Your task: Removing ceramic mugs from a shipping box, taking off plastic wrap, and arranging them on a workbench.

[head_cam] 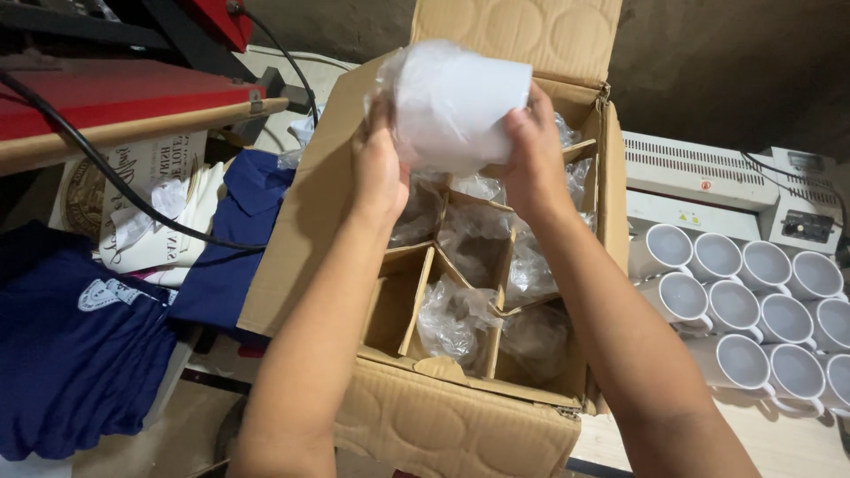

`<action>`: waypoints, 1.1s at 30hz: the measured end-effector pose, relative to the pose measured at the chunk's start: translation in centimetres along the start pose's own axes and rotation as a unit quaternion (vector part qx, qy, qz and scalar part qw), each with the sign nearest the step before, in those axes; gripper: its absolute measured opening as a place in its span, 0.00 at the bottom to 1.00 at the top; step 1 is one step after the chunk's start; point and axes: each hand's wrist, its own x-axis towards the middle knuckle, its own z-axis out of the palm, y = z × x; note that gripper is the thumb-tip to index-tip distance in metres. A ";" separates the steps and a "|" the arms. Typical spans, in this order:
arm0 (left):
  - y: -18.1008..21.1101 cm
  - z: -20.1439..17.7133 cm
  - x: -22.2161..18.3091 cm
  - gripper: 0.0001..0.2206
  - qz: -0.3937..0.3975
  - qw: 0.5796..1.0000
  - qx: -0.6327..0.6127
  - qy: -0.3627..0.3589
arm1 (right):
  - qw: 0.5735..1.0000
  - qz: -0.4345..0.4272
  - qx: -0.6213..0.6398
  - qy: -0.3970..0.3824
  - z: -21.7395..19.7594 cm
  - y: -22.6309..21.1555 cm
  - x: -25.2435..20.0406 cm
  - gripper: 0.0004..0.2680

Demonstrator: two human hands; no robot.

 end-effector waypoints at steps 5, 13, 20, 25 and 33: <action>1.5 2.1 -1.1 0.22 0.008 0.997 0.076 0.002 | 0.996 0.020 0.082 0.039 -0.8 -0.1 0.0 0.31; -2.6 -2.5 1.6 0.10 0.041 0.982 0.174 -0.053 | 0.995 0.043 0.066 0.064 0.2 -1.6 0.1 0.36; 2.7 0.6 -0.8 0.18 -0.156 0.977 0.005 -0.146 | 0.993 0.025 0.116 0.008 -1.7 -0.7 -0.4 0.36; 1.7 -1.2 0.3 0.17 -0.068 0.976 0.048 -0.200 | 0.977 0.000 0.191 -0.092 -1.2 -1.5 -1.0 0.31; -1.0 -6.8 3.2 0.08 0.106 0.948 0.186 -0.237 | 0.979 -0.025 0.178 -0.096 -0.8 -0.9 -1.5 0.32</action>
